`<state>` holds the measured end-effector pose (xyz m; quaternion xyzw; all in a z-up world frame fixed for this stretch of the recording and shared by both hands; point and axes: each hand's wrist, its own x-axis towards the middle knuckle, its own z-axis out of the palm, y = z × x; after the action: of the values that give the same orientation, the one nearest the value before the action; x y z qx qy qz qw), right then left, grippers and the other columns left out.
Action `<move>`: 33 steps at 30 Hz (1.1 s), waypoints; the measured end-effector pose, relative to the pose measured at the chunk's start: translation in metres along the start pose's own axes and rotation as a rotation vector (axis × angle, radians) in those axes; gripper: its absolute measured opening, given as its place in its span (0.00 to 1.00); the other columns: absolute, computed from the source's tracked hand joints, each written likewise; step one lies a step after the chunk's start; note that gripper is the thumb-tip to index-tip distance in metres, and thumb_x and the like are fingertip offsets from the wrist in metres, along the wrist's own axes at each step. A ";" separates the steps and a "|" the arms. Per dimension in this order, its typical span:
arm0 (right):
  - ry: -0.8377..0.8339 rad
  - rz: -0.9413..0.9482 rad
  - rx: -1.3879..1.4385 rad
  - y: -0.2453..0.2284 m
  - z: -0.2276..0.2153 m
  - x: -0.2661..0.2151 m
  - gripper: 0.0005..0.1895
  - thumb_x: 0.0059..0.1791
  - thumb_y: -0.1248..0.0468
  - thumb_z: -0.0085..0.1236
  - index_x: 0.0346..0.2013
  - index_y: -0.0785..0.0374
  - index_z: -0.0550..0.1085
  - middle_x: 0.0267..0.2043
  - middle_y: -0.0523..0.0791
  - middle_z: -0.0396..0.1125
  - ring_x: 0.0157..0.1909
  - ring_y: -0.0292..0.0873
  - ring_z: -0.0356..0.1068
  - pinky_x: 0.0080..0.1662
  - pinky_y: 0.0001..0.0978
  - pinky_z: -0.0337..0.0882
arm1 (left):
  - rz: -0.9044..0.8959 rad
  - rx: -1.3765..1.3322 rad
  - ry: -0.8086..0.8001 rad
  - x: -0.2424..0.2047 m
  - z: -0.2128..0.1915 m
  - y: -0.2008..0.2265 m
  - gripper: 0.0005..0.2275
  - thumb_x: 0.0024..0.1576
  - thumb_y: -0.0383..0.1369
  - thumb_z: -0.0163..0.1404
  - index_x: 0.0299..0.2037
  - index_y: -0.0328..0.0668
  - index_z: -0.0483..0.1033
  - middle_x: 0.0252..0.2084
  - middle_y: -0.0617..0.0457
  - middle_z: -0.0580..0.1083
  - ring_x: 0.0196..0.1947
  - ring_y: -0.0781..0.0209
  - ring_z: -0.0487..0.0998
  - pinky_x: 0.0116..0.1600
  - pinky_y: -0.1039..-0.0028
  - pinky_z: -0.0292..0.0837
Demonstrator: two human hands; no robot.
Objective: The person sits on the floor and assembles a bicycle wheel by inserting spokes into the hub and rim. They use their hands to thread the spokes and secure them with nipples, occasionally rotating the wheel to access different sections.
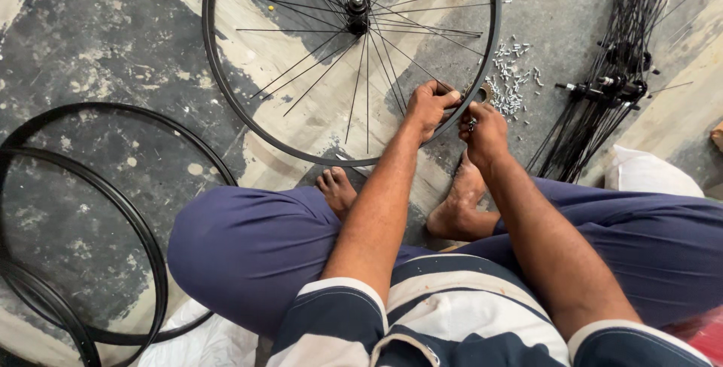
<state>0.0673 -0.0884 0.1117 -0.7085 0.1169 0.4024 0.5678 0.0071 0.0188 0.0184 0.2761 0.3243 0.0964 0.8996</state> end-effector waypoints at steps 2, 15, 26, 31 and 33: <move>-0.036 -0.025 -0.024 0.005 -0.007 0.005 0.16 0.56 0.52 0.50 0.27 0.55 0.66 0.22 0.39 0.59 0.22 0.36 0.57 0.25 0.29 0.55 | -0.013 -0.082 -0.025 0.000 0.000 -0.003 0.05 0.57 0.27 0.57 0.39 0.37 0.74 0.36 0.51 0.77 0.36 0.60 0.80 0.40 0.66 0.80; -0.030 0.043 0.128 0.019 -0.020 0.023 0.16 0.57 0.52 0.49 0.32 0.60 0.68 0.25 0.41 0.62 0.25 0.38 0.59 0.28 0.30 0.59 | 0.076 0.017 0.088 -0.003 0.007 -0.005 0.05 0.58 0.27 0.55 0.40 0.37 0.73 0.37 0.53 0.76 0.36 0.62 0.80 0.39 0.68 0.79; -0.278 -0.031 0.349 0.012 -0.024 0.025 0.06 0.56 0.66 0.53 0.47 0.62 0.73 0.38 0.41 0.69 0.37 0.37 0.65 0.37 0.29 0.65 | 0.074 0.033 0.134 -0.008 0.014 0.012 0.06 0.58 0.31 0.56 0.39 0.36 0.76 0.33 0.51 0.78 0.32 0.59 0.79 0.37 0.68 0.77; -0.303 0.016 0.352 0.002 -0.031 0.033 0.08 0.56 0.58 0.53 0.37 0.58 0.71 0.32 0.40 0.64 0.31 0.39 0.61 0.33 0.30 0.63 | 0.765 1.231 0.649 -0.066 0.022 0.063 0.11 0.52 0.32 0.57 0.42 0.35 0.76 0.39 0.41 0.77 0.42 0.44 0.78 0.43 0.58 0.72; -0.421 0.052 0.378 -0.004 -0.037 0.039 0.12 0.58 0.56 0.53 0.35 0.60 0.70 0.30 0.41 0.62 0.30 0.40 0.60 0.32 0.31 0.62 | 0.691 1.196 0.766 -0.071 0.015 0.066 0.16 0.50 0.32 0.56 0.46 0.33 0.75 0.40 0.39 0.77 0.42 0.43 0.78 0.43 0.58 0.72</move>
<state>0.1114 -0.1093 0.0879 -0.4877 0.0873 0.5263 0.6910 -0.0373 0.0418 0.1027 0.7456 0.5042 0.2681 0.3435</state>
